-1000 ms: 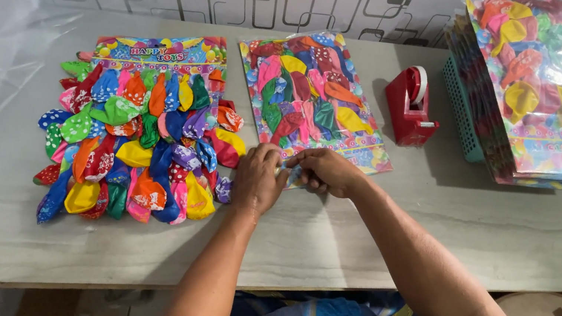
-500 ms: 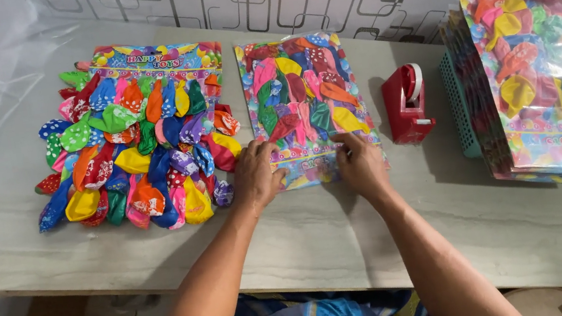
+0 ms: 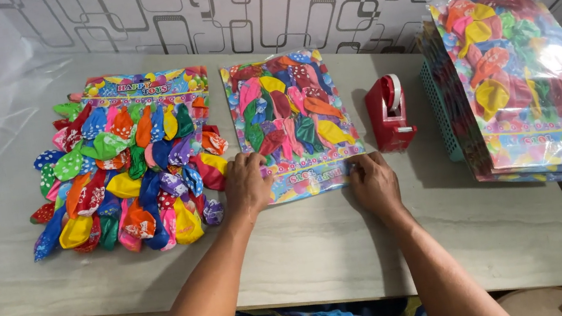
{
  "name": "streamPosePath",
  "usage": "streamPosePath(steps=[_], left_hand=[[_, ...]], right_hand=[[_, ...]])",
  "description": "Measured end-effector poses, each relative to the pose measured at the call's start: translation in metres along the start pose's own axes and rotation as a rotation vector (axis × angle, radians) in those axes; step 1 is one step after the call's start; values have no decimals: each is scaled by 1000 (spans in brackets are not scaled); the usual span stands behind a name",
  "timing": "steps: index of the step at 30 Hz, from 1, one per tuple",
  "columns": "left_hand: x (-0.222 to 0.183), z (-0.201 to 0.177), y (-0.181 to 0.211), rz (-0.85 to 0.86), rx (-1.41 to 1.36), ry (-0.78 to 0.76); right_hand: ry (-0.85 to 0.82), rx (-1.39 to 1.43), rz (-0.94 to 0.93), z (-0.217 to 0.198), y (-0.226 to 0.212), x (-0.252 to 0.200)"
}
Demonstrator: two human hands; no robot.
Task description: Organizing and packaging multiple packs of colorful balloons into larger plastic sleeves on a table.
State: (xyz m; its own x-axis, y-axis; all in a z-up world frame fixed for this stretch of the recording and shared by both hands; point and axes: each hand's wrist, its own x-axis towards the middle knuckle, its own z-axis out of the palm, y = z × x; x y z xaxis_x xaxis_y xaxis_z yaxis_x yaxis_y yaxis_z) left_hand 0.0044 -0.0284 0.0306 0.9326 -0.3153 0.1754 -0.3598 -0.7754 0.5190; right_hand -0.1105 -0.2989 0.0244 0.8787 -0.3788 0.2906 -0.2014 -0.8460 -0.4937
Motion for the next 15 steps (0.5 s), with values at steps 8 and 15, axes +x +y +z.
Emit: streamPosePath(steps=[8,15], left_hand=[[2,10,-8,-1,-5,125],[-9,3,2,56,80,182]], right_hand=[[-4,30,9,-3,-4,-3],[53,102,18,-11,-17,-10]])
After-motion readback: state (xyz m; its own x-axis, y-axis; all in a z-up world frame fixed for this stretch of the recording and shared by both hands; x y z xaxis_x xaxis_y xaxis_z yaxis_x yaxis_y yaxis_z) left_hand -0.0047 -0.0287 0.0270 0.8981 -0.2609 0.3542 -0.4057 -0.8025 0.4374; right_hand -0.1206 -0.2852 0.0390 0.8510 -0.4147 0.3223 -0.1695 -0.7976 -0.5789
